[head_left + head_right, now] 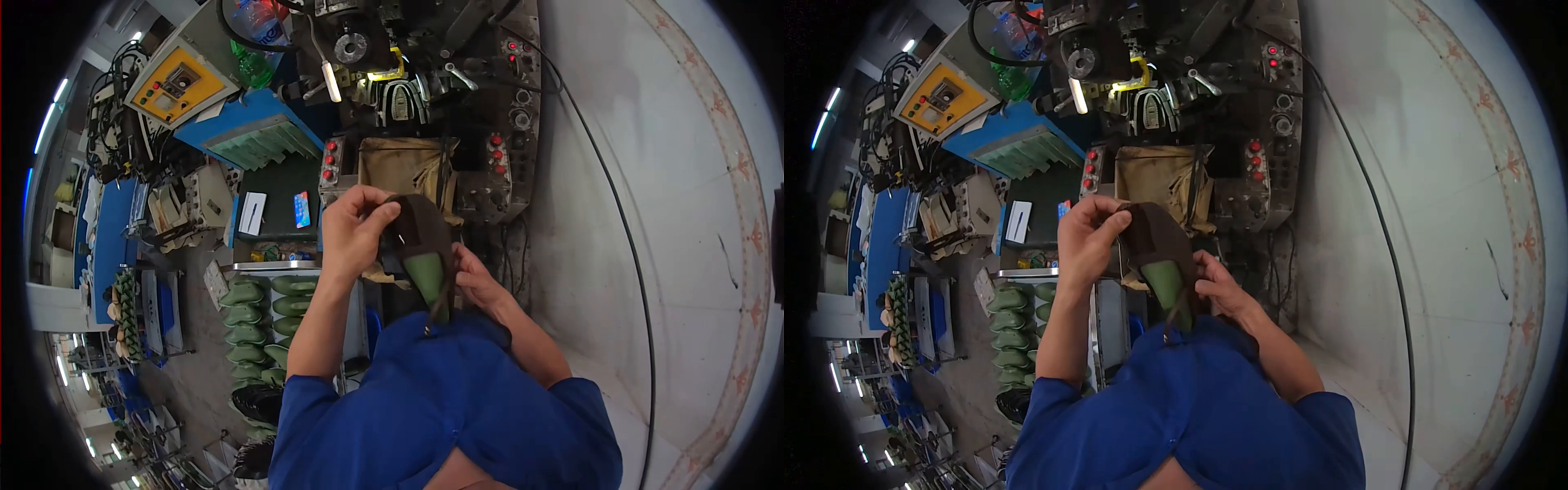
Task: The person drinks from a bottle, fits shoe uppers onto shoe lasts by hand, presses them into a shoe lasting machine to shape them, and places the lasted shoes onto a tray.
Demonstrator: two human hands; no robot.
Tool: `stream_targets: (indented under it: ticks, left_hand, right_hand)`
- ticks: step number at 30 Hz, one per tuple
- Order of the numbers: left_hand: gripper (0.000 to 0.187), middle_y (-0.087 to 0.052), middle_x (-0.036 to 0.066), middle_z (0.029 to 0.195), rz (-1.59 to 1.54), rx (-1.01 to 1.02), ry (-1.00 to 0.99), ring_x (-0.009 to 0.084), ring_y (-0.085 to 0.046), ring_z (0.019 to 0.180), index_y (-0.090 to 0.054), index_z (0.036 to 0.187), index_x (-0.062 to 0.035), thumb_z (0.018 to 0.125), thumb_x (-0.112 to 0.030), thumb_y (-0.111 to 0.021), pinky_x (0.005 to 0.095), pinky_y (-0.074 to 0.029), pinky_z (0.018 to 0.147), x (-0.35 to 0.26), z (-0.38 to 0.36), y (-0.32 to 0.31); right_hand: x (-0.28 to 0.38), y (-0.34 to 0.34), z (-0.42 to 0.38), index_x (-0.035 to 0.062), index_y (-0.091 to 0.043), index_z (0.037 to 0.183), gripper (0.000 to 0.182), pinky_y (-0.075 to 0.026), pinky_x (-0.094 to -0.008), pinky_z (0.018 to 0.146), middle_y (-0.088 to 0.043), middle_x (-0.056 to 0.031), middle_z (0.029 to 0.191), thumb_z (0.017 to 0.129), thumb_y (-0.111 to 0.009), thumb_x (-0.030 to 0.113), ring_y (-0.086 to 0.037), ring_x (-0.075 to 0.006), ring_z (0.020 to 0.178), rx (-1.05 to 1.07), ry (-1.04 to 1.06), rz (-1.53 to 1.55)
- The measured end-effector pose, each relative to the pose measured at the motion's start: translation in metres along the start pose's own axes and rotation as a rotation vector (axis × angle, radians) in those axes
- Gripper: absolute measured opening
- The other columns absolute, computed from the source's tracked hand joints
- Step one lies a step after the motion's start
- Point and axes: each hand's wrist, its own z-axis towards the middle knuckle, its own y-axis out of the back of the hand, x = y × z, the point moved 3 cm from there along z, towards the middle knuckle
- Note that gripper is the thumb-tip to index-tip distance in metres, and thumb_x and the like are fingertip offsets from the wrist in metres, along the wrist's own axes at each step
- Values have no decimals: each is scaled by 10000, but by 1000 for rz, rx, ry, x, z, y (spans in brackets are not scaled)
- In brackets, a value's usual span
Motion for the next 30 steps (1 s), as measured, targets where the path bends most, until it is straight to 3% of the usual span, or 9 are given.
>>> stream_targets:
  ticks: [2, 5, 9, 11, 15, 18, 19, 22, 30]
  left_hand:
    - [135, -789, 68, 975, -15, 27, -221, 123, -715, 895, -756, 1032, 27, 927, -23, -824, 275, -574, 811, -37, -25, 1]
    - [191, -811, 111, 1055, 53, 45, -399, 141, -746, 993, -775, 1065, 29, 888, 13, -844, 299, -595, 884, -68, -40, 3]
    - [288, -808, 102, 1102, 142, 4, -536, 156, -754, 1024, -775, 1159, 31, 882, 33, -854, 310, -607, 899, -60, -16, 13]
    - [380, -802, 96, 1138, -389, -5, -118, 171, -761, 1009, -748, 1255, 47, 891, 36, -856, 318, -613, 911, -27, 6, 13]
    - [486, -745, 85, 1306, -807, -24, 29, 139, -724, 1107, -639, 1428, 34, 982, -68, -803, 257, -584, 933, 68, 39, 5]
    - [530, -726, 59, 1309, -867, 266, 199, 104, -693, 1102, -612, 1438, 11, 974, -133, -825, 241, -540, 897, 127, 33, -2]
    - [449, -752, 43, 1222, -828, 199, 267, 90, -705, 990, -662, 1362, 2, 966, -126, -831, 239, -548, 814, 119, 27, -12]
    - [320, -771, 39, 1139, -751, 284, 371, 151, -731, 1007, -694, 1286, -6, 997, -109, -787, 315, -575, 906, 164, 58, -2]
    - [192, -785, 34, 1031, -774, 210, 469, 146, -727, 893, -753, 1131, -42, 983, -143, -822, 311, -578, 832, 189, 158, -2]
  right_hand:
    - [49, -63, 9, 44, -589, 1377, 600, -514, -324, 1059, -695, -14, 1265, 876, -899, 159, -661, -137, 1162, 137, 248, -325]
    - [79, -106, 19, 14, -592, 1416, 698, -507, -321, 1084, -704, -36, 1297, 814, -939, 75, -659, -127, 1187, 252, 366, -470]
    - [83, -115, 37, 9, -633, 1367, 629, -532, -326, 1046, -723, -39, 1262, 817, -935, 59, -678, -129, 1132, 190, 402, -528]
    - [79, -112, 48, 6, -663, 1326, 556, -554, -317, 1001, -741, -42, 1219, 838, -922, 65, -694, -128, 1085, 88, 409, -481]
    - [78, -101, 73, 11, -670, 1298, 497, -567, -298, 954, -754, -43, 1162, 864, -902, 78, -704, -118, 1043, -28, 354, -437]
    - [78, -80, 98, 25, -669, 1275, 439, -566, -317, 979, -756, -44, 1173, 892, -861, 118, -710, -130, 1055, -146, 297, -378]
    - [80, -75, 107, 22, -677, 1252, 414, -574, -309, 939, -760, -49, 1130, 905, -866, 146, -715, -128, 1019, -181, 285, -339]
    - [85, -56, 139, 21, -687, 1230, 406, -585, -309, 897, -765, -54, 1088, 921, -872, 210, -723, -133, 979, -221, 239, -299]
    - [106, -19, 229, 28, -694, 1272, 542, -586, -343, 911, -753, -70, 1135, 906, -900, 371, -724, -169, 1009, -333, 122, -279]
